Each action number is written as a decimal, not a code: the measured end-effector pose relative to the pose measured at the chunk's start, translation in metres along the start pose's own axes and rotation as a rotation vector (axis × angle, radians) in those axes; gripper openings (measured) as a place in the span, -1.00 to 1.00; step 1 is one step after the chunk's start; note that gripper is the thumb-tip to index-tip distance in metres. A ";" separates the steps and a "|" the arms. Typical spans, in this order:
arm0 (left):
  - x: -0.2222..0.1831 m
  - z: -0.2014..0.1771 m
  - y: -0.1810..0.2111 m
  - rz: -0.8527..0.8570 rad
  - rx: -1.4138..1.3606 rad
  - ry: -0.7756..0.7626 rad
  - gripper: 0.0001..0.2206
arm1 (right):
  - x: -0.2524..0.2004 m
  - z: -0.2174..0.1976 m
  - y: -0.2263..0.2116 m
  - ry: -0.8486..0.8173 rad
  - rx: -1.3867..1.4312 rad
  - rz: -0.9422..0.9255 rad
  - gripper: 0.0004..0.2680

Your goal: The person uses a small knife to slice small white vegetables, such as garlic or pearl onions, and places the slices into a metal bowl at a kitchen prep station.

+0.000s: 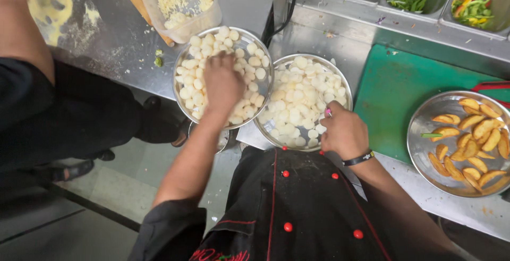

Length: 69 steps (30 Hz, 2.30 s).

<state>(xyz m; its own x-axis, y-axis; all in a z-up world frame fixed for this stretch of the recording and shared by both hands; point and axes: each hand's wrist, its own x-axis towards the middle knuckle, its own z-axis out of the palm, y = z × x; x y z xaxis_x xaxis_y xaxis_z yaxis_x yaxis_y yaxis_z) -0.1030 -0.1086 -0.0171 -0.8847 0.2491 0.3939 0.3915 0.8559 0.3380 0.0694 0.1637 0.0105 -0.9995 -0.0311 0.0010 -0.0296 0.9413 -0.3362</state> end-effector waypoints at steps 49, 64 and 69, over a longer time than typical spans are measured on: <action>-0.037 -0.005 0.144 -0.509 -1.977 -0.388 -0.74 | 0.032 -0.010 -0.036 0.339 0.429 -0.398 -0.93; -0.040 0.019 0.125 -0.755 -2.138 -0.417 -0.45 | 0.017 -0.007 -0.035 0.119 0.530 -0.374 -0.82; -0.044 0.021 0.093 -0.184 -0.880 -0.125 -0.54 | 0.007 -0.028 -0.028 0.093 0.198 -0.178 -0.89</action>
<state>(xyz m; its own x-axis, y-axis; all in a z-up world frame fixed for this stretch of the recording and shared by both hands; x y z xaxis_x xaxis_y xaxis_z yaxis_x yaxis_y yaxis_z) -0.0325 -0.0306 -0.0207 -0.9532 0.2346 0.1909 0.2478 0.2439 0.9376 0.0632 0.1467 0.0457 -0.9756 -0.1508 0.1598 -0.2117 0.8395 -0.5005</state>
